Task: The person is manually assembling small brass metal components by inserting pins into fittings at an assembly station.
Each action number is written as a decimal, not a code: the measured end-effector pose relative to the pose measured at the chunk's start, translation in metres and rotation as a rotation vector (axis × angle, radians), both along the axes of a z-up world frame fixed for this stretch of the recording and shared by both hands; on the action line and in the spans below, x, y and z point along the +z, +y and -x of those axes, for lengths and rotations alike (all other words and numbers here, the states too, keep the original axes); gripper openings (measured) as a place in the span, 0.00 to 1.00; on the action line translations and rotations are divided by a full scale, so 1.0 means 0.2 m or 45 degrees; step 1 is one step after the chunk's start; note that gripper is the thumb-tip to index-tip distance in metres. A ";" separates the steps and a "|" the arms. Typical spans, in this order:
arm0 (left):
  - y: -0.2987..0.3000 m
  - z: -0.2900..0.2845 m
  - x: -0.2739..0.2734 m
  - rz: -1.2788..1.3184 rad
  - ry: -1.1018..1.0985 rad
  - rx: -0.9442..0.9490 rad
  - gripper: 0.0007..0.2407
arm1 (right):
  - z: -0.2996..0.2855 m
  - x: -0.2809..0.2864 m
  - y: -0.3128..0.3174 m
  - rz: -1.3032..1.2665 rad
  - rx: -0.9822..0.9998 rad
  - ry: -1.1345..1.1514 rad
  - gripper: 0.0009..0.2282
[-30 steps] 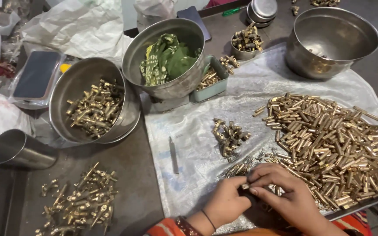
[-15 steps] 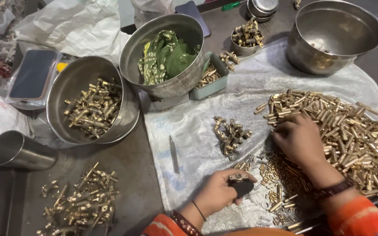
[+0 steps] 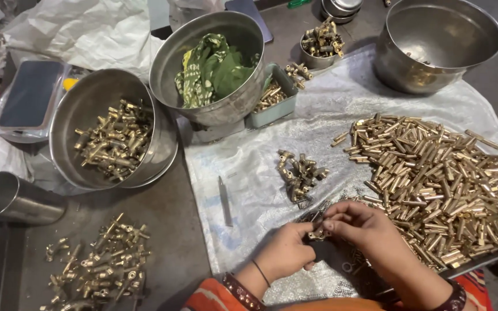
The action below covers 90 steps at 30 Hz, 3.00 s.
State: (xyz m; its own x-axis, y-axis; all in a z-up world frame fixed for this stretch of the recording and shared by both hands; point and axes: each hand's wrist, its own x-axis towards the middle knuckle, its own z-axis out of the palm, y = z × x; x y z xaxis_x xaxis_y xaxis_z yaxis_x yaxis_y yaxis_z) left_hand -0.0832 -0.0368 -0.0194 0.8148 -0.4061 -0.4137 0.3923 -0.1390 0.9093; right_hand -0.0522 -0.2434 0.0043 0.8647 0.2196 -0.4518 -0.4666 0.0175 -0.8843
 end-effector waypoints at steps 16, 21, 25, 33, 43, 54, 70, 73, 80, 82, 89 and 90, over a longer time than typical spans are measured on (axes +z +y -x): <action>-0.01 0.02 -0.07 0.075 -0.024 -0.043 0.05 | 0.02 0.10 0.00 0.451 0.223 -0.393 0.09; 0.02 0.02 -0.09 0.469 0.162 0.065 0.08 | 0.05 0.17 0.01 0.620 0.417 -0.840 0.11; 0.03 0.04 -0.07 0.624 0.130 0.165 0.09 | -0.01 0.08 -0.12 0.726 0.346 -0.755 0.10; 0.08 0.03 -0.05 0.620 0.273 0.681 0.17 | 0.10 0.09 -0.11 1.388 0.653 -1.096 0.12; 0.07 0.06 0.05 0.521 0.377 0.470 0.18 | 0.09 0.10 -0.11 1.391 0.745 -1.275 0.16; 0.04 0.02 -0.10 0.615 0.546 0.529 0.15 | 0.08 0.21 0.15 0.707 0.522 -1.190 0.07; 0.05 0.07 -0.14 0.586 0.294 0.402 0.11 | -0.05 0.14 0.12 0.883 0.630 -0.834 0.08; 0.07 0.07 -0.17 0.717 0.261 0.371 0.08 | -0.27 0.16 0.09 0.575 0.461 -0.728 0.06; 0.13 0.04 -0.13 0.797 0.121 0.402 0.10 | -0.43 0.02 0.09 1.231 0.352 -1.215 0.14; 0.15 0.04 -0.08 0.750 0.085 0.449 0.10 | -0.41 0.01 0.08 1.211 0.286 -1.046 0.11; 0.12 -0.02 -0.01 0.515 0.118 0.256 0.16 | -0.28 0.13 0.04 0.577 0.266 -0.473 0.11; 0.13 -0.01 -0.03 0.460 0.080 0.218 0.17 | -0.28 0.15 0.05 0.552 0.161 -0.419 0.11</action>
